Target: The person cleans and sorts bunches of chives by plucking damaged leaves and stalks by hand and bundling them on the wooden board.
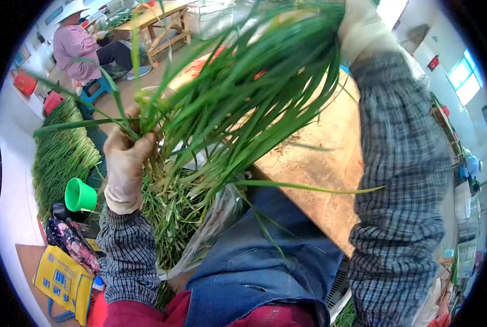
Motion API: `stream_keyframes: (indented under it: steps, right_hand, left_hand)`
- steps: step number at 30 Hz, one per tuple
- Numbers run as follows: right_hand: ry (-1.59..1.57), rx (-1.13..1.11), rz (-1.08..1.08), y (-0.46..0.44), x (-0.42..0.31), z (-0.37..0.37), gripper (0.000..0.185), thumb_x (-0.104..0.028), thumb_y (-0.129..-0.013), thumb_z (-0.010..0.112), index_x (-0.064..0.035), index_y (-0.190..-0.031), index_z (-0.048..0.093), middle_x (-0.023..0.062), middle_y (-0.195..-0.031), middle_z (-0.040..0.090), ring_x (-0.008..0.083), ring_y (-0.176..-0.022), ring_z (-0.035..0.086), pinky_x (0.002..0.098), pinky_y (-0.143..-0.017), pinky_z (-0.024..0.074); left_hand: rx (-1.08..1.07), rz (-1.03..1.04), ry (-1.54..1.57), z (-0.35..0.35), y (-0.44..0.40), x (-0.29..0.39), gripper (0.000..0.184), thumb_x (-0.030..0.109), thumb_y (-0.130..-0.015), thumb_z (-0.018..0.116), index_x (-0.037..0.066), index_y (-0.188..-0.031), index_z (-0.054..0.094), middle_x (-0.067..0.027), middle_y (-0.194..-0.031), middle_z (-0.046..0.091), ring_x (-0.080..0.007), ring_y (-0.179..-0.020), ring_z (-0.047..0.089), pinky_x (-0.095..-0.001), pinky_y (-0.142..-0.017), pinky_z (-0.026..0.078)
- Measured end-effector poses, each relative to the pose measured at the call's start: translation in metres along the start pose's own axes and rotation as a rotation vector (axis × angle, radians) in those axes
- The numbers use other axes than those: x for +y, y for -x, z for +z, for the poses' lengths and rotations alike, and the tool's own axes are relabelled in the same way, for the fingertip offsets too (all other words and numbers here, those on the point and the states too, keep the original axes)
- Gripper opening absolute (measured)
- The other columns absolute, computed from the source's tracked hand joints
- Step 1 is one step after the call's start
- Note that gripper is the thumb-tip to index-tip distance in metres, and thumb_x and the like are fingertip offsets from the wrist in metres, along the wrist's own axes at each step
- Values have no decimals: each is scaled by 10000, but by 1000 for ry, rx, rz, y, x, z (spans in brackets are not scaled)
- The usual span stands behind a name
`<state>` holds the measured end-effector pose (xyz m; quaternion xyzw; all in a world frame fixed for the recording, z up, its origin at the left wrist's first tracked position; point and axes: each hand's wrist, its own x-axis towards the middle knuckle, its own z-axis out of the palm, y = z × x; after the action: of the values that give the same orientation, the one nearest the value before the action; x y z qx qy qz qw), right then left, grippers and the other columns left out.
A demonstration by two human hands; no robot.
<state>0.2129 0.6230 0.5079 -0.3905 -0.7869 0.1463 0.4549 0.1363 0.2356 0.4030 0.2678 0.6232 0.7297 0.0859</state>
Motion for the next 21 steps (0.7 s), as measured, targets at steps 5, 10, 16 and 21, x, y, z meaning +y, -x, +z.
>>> stream_keyframes:
  steps: [5,10,16,21]
  right_hand:
    - [-189,-239,70,51,44,31,234,-163,-833,541,-21,-997,629,157,-967,621,216,-839,563,289,-774,427]
    - [-562,-71,463,82,97,33,240,-132,-745,635,75,-866,618,96,-825,621,187,-686,552,294,-625,437]
    - [-550,-97,426,92,101,18,253,-194,-783,602,48,-848,638,101,-810,626,177,-691,560,303,-631,444]
    - [-711,-24,625,97,106,13,279,-213,-786,605,51,-871,638,119,-825,623,194,-702,573,312,-632,456]
  left_hand:
    - [-150,-182,-207,-8,15,-57,309,-13,-790,506,-10,-1095,552,-51,-813,621,-87,-691,547,-212,-615,435]
    - [-120,-468,156,22,25,-87,281,41,-780,551,-23,-1053,569,-56,-737,605,-94,-552,513,-216,-490,403]
    - [-87,-507,268,39,24,-94,183,112,-846,554,-10,-981,570,-61,-676,589,-101,-497,511,-215,-445,405]
    - [20,-587,358,28,32,-96,179,174,-858,539,1,-896,560,-65,-660,587,-117,-491,516,-219,-430,393]
